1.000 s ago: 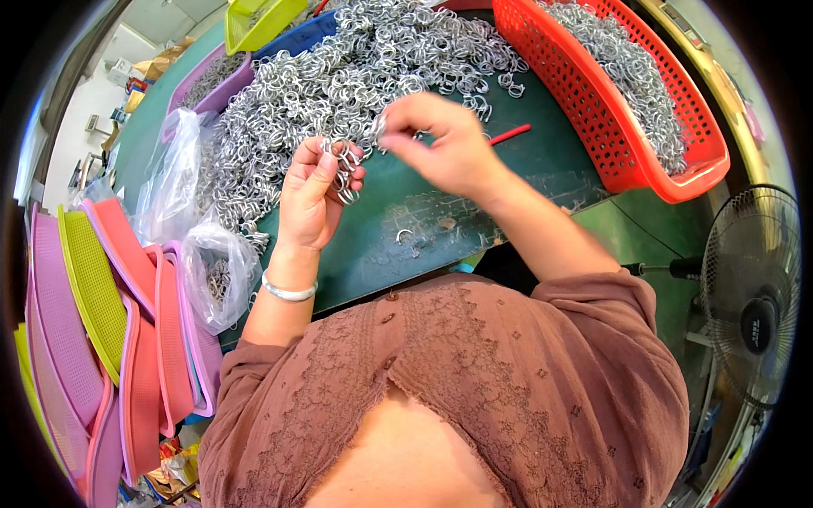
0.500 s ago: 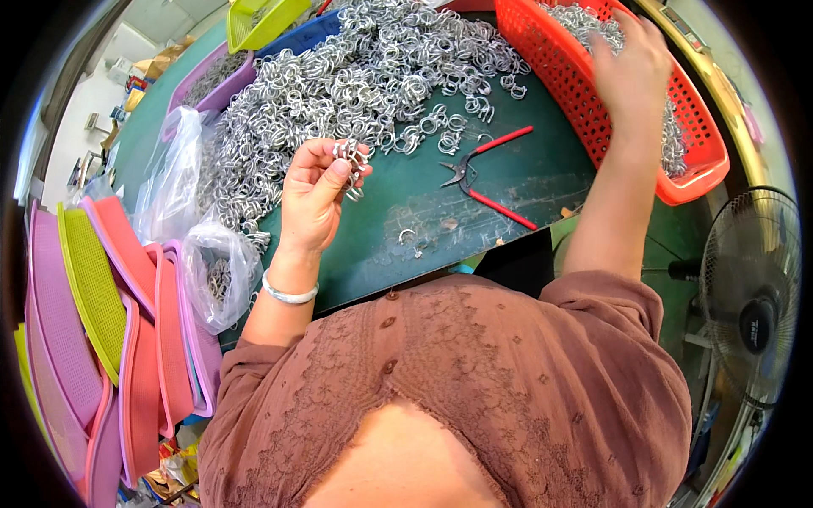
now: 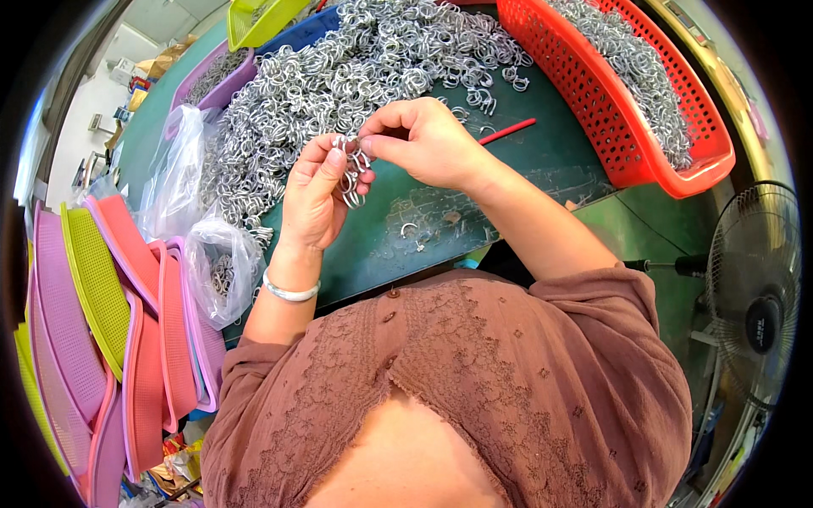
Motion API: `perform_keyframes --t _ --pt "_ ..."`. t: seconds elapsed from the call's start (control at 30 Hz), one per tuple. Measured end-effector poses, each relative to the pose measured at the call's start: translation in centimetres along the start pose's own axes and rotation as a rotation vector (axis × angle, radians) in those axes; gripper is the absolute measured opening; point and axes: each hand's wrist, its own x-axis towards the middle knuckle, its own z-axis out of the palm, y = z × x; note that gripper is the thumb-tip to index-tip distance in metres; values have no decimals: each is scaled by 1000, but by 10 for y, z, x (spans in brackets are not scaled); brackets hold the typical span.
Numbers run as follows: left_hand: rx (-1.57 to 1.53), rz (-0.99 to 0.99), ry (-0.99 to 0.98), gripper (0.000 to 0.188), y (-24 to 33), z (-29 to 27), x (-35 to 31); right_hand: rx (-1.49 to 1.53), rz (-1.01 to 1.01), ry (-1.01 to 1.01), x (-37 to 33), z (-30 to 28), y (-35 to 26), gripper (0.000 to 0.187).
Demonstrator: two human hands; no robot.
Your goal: The person joins small metal links together by hand and with pliers on a workstation, occasionally placing assembled groups into a red basket.
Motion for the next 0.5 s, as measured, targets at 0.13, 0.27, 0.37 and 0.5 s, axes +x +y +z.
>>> perform_keyframes --t 0.13,0.27,0.37,0.5 --pt "-136 -42 -1 15 4 4 0 -73 -21 43 1 0 -2 9" --pt "-53 -96 -8 20 5 3 -1 -178 -81 93 0 -2 -3 8" --pt "118 -62 10 20 3 0 0 -254 -218 90 0 -3 1 6" --pt "194 16 35 17 1 -1 0 -412 -301 101 3 -9 4 6"
